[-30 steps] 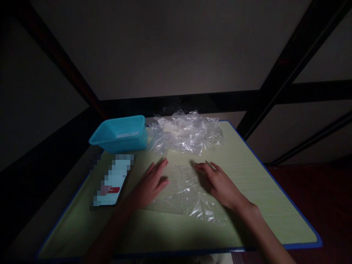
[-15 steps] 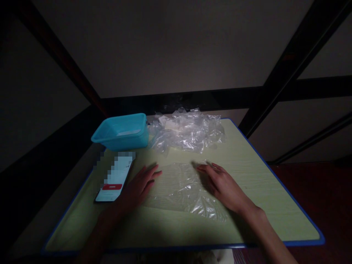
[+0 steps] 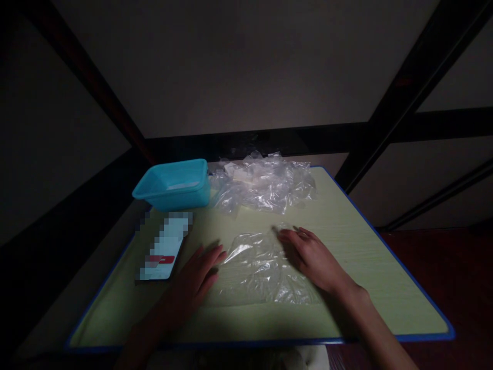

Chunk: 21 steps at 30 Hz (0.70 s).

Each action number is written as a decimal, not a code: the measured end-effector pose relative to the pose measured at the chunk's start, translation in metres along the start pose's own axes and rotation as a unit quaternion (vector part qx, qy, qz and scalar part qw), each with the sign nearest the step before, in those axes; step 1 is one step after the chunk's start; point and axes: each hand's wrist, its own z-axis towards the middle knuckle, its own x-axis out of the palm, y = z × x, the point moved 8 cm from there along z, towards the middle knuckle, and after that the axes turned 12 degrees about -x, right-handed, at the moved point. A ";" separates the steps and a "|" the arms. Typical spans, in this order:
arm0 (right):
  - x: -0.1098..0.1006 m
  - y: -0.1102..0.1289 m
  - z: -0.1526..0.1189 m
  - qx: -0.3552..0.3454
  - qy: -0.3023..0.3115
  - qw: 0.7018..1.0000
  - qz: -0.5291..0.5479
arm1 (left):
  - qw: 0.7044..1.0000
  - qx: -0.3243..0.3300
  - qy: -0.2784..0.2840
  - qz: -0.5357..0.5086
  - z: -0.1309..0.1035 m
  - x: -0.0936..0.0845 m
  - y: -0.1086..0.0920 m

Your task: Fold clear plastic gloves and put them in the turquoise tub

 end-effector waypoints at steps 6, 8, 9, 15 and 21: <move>0.002 -0.003 0.006 -0.009 0.024 0.999 -0.023 | 0.999 0.014 0.002 0.037 -0.004 -0.002 -0.006; 0.002 -0.006 0.008 -0.009 0.027 0.999 -0.031 | 0.999 0.022 0.002 0.043 -0.005 -0.003 -0.009; 0.002 -0.008 0.009 -0.008 0.031 0.999 -0.036 | 0.999 0.024 0.000 0.046 -0.005 -0.003 -0.010; -0.005 0.003 0.010 -0.005 0.017 0.999 -0.033 | 0.998 0.000 -0.028 0.060 -0.005 -0.009 -0.001; -0.001 0.076 0.008 -0.097 0.068 0.993 0.012 | 0.999 -0.016 -0.013 0.049 -0.001 -0.008 0.009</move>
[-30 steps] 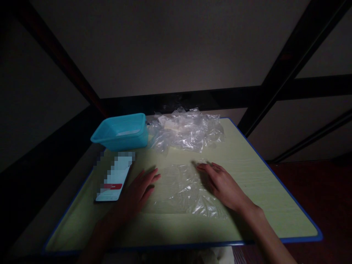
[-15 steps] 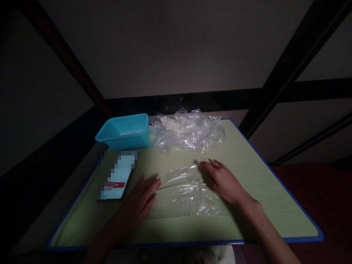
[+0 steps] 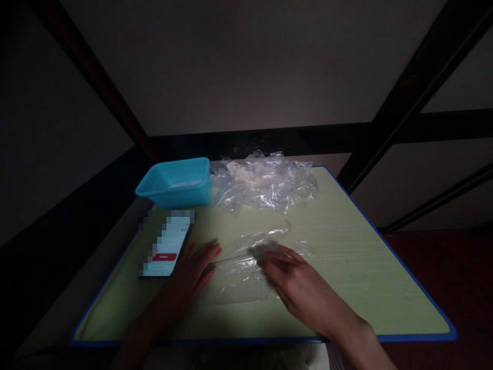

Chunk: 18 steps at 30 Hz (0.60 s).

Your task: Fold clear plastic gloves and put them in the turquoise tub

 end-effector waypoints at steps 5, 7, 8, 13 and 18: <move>0.007 0.025 -0.003 -0.024 0.042 0.999 0.022 | 1.000 -0.003 0.002 -0.003 0.004 0.001 0.004; 0.004 0.024 -0.012 -0.022 0.031 0.999 0.024 | 1.000 -0.005 0.003 -0.006 0.004 0.001 0.006; 0.002 0.023 -0.017 -0.019 0.022 0.999 0.022 | 1.000 -0.007 0.004 -0.006 0.004 0.001 0.008; -0.001 0.011 -0.048 0.023 -0.001 1.000 -0.015 | 1.000 -0.014 -0.004 -0.005 0.001 0.002 0.012; 0.001 -0.003 -0.069 0.064 -0.002 0.997 -0.051 | 1.000 -0.001 -0.008 0.014 -0.006 0.001 0.008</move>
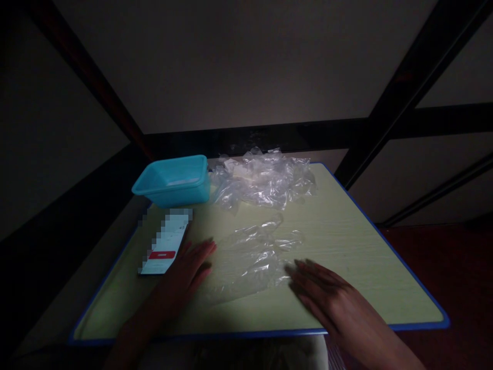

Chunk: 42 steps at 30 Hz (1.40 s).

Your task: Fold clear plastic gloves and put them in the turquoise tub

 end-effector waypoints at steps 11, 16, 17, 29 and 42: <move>-0.005 -0.042 0.001 0.015 -0.024 1.000 0.001 | 0.997 0.067 0.006 0.042 -0.022 -0.014 -0.022; -0.007 -0.057 0.005 0.027 -0.020 0.999 -0.027 | 0.995 0.094 0.002 0.042 -0.031 -0.021 -0.041; -0.009 -0.057 0.006 0.020 -0.018 0.999 -0.037 | 0.995 0.094 0.010 0.040 -0.032 -0.021 -0.045; -0.002 -0.052 0.054 -0.013 -0.006 0.998 -0.065 | 0.992 0.125 0.026 0.020 -0.028 -0.024 -0.062; 0.016 -0.060 0.108 -0.057 0.009 0.998 -0.011 | 0.985 0.137 0.099 0.018 -0.040 -0.008 -0.068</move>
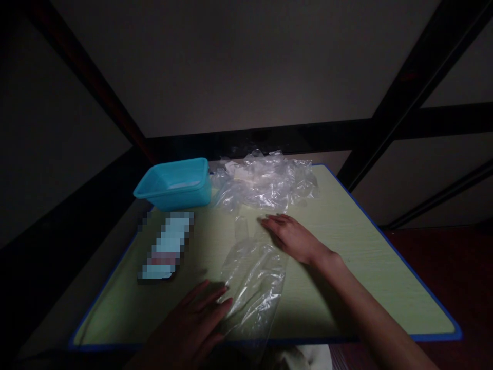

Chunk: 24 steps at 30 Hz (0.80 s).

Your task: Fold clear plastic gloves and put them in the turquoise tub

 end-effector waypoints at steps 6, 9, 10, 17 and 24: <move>-0.013 0.003 -0.022 0.048 -0.023 0.999 0.000 | 1.000 0.000 -0.009 -0.026 0.012 -0.015 0.003; -0.018 0.005 -0.050 0.082 -0.033 0.996 0.000 | 0.997 -0.050 -0.056 -0.034 0.029 -0.023 0.022; -0.019 0.007 -0.058 0.088 -0.033 0.996 0.000 | 0.995 -0.066 -0.058 -0.039 0.035 -0.021 0.029; -0.014 0.019 -0.073 0.097 -0.013 0.995 0.035 | 0.993 -0.104 -0.014 -0.062 0.064 0.001 0.049; -0.003 -0.003 -0.055 0.103 0.001 0.995 0.014 | 0.992 -0.104 -0.016 -0.062 0.070 0.000 0.050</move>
